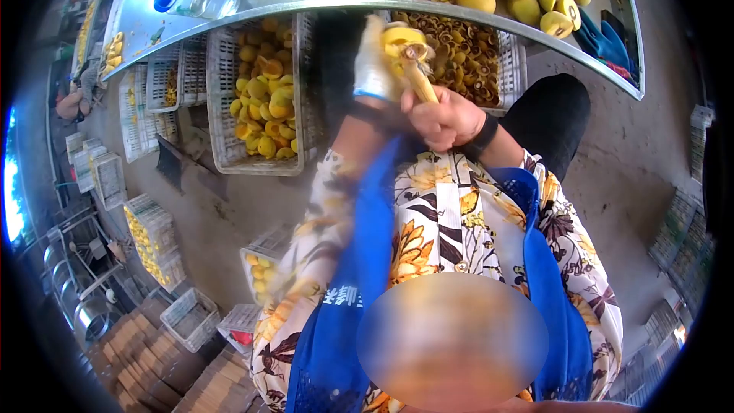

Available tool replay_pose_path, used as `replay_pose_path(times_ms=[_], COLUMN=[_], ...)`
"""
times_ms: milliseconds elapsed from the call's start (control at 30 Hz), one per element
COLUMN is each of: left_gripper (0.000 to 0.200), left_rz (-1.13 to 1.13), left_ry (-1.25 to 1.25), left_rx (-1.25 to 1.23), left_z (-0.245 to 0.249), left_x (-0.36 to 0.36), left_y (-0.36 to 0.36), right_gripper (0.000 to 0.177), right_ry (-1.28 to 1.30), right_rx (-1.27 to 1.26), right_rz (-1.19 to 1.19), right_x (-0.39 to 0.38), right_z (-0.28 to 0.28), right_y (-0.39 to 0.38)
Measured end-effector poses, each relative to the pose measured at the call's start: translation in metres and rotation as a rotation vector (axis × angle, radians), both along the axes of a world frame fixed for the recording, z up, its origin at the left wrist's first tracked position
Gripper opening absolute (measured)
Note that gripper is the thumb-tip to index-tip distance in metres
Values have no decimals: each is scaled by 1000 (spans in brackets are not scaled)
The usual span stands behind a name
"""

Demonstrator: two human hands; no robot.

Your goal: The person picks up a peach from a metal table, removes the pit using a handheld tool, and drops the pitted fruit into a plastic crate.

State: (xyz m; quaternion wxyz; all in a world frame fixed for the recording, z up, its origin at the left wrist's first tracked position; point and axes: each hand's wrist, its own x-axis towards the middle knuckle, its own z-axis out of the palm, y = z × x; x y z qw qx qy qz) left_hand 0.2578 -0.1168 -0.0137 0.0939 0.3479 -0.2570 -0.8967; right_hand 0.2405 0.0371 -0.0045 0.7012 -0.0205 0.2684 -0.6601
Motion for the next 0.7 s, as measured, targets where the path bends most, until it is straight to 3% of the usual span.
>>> replay_pose_path(times_ms=[67, 100, 133, 167, 200, 233, 267, 333, 367, 433, 500, 567, 633, 667, 700], left_gripper=[54, 56, 48, 36, 24, 32, 41, 45, 44, 46, 44, 45, 39, 37, 35], left_rz=[134, 166, 46, 199, 407, 219, 49, 91, 91, -121, -222, -629, -670, -615, -571], left_ry=[0, 76, 264, -6, -270, -600, -932, -810, -737, -581, -357, -532, -640, -701, -649], left_rx=[8, 30, -42, -586, -696, -1080, -1801, -1932, -2009, -2007, -2200, -2244, -2357, -2317, -2255], left_z=[-30, -11, -30, -16, -27, -36, -17, 7, 13, 41, 33, 24, 6, -1, -1], left_x=[12, 25, 50, 64, 72, 85, 90, 64, 44, -9, -65, -111, -132, -140, -140], left_y=[-34, -47, -84, -92, -122, -149, -155, -156, -153, -125, -115, -100, -96, -99, -105], right_gripper=[18, 18, 18, 18, 21, 21, 22, 25, 27, 35, 35, 36, 38, 40, 40], right_ry=[-32, 118, 272, 426, 727, 1020, 1307, 1856, 1767, 1590, 1632, 1656, 1652, 1421, 1461], right_rx=[-129, -29, 73, 176, 278, 352, 425, 450, 482, 548, 503, 474, 454, 588, 589], right_rz=[21, 3, -18, -43, 50, 117, 193, 64, 90, 134, 121, 83, 20, 29, -28], right_x=[3, 2, -1, -3, -9, -12, -12, -8, -8, -10, -9, -10, -10, -11, -11], right_z=[-3, -5, -6, -11, -34, -39, -42, -46, -46, -22, -20, -16, -12, -15, -13], right_y=[0, 0, -1, -2, 2, 6, 9, 10, 7, -6, -6, -2, 8, 12, 14])
